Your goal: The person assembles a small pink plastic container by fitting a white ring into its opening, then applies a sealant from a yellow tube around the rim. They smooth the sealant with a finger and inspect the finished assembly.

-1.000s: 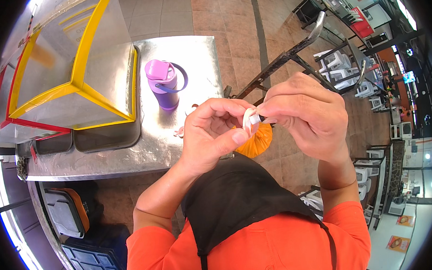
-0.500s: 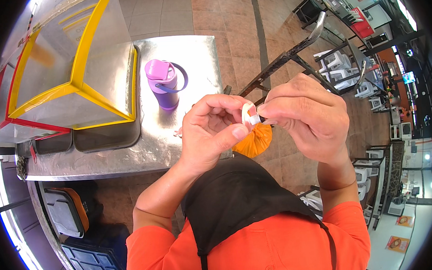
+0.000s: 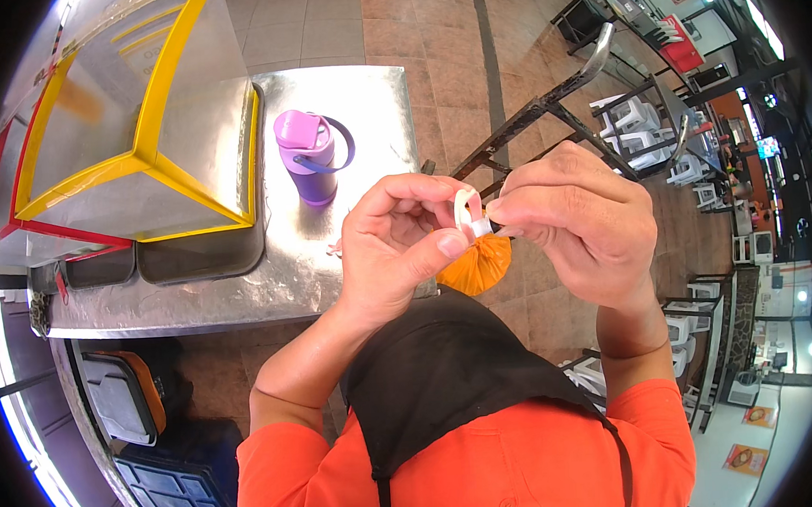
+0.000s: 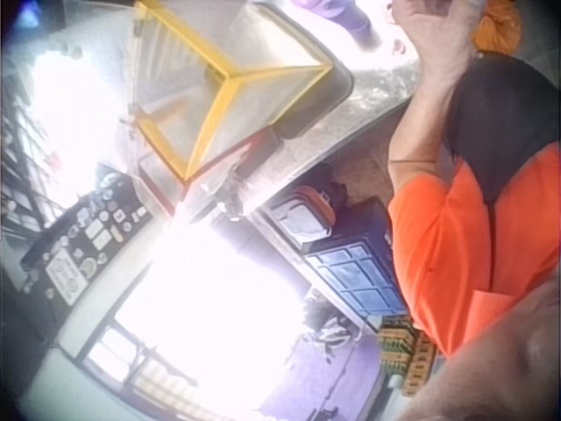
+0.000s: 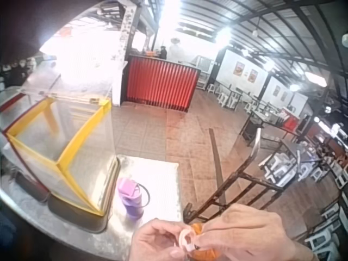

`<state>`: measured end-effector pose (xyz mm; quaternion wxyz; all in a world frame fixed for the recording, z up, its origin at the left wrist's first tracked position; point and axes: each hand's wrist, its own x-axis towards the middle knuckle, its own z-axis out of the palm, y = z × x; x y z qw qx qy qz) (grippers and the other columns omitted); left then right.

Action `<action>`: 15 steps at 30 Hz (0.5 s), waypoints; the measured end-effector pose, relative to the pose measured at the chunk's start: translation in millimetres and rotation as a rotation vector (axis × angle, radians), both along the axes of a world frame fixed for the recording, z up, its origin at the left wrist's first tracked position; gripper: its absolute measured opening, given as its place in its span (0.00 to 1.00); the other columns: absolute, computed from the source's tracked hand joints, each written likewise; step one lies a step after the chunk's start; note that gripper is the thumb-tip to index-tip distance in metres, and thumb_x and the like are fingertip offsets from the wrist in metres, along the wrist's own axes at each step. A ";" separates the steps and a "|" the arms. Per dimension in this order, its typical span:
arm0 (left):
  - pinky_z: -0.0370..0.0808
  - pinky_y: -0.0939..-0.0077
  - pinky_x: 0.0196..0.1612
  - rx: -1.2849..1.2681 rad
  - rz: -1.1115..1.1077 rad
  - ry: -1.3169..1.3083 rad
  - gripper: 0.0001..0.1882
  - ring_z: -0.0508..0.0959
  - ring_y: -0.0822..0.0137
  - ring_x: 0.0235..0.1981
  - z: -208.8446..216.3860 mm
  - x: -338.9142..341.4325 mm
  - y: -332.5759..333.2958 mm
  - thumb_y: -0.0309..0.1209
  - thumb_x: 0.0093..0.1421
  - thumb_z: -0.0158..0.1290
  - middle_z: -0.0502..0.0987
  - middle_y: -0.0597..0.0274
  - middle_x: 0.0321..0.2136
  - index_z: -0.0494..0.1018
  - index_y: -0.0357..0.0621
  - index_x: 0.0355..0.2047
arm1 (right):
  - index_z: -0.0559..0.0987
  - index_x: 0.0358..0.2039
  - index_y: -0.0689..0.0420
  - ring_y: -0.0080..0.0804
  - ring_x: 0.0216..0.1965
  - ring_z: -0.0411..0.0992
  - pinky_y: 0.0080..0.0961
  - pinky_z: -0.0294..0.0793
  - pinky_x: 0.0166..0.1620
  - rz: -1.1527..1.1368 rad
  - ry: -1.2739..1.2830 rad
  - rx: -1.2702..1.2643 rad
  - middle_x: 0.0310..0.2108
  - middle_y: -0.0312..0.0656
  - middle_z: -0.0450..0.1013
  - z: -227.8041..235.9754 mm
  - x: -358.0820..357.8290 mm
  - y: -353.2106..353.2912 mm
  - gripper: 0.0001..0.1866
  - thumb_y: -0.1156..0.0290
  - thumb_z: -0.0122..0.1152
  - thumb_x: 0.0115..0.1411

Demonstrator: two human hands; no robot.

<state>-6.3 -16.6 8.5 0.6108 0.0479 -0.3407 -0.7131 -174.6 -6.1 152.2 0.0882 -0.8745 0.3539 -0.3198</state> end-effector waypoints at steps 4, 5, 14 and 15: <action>0.77 0.71 0.49 0.001 -0.008 0.018 0.19 0.80 0.69 0.42 1.0 -0.4 -0.2 0.23 0.60 0.65 0.80 0.52 0.46 0.73 0.38 0.50 | 0.84 0.35 0.60 0.34 0.29 0.74 0.27 0.70 0.34 0.007 -0.002 0.007 0.31 0.42 0.79 0.0 -0.3 0.2 0.08 0.76 0.72 0.53; 0.77 0.71 0.49 -0.001 -0.006 0.013 0.19 0.80 0.69 0.42 1.2 -0.3 -0.1 0.23 0.60 0.65 0.80 0.52 0.46 0.73 0.37 0.50 | 0.84 0.35 0.60 0.34 0.29 0.74 0.27 0.70 0.33 0.006 -0.002 0.002 0.31 0.42 0.80 -0.2 -0.3 0.3 0.08 0.76 0.72 0.53; 0.77 0.70 0.50 -0.002 0.005 0.017 0.19 0.80 0.69 0.42 -0.3 -1.4 -0.7 0.23 0.60 0.65 0.80 0.51 0.48 0.73 0.37 0.50 | 0.84 0.35 0.60 0.33 0.29 0.74 0.26 0.70 0.33 0.013 -0.002 -0.014 0.31 0.42 0.80 -1.6 -0.8 0.3 0.08 0.76 0.72 0.53; 0.77 0.70 0.50 -0.002 0.007 0.016 0.19 0.80 0.69 0.42 -0.5 -1.6 -0.6 0.23 0.60 0.65 0.80 0.51 0.48 0.73 0.37 0.50 | 0.84 0.35 0.60 0.33 0.29 0.74 0.26 0.70 0.33 0.015 -0.003 -0.016 0.31 0.42 0.80 -1.7 -0.8 0.2 0.08 0.76 0.72 0.53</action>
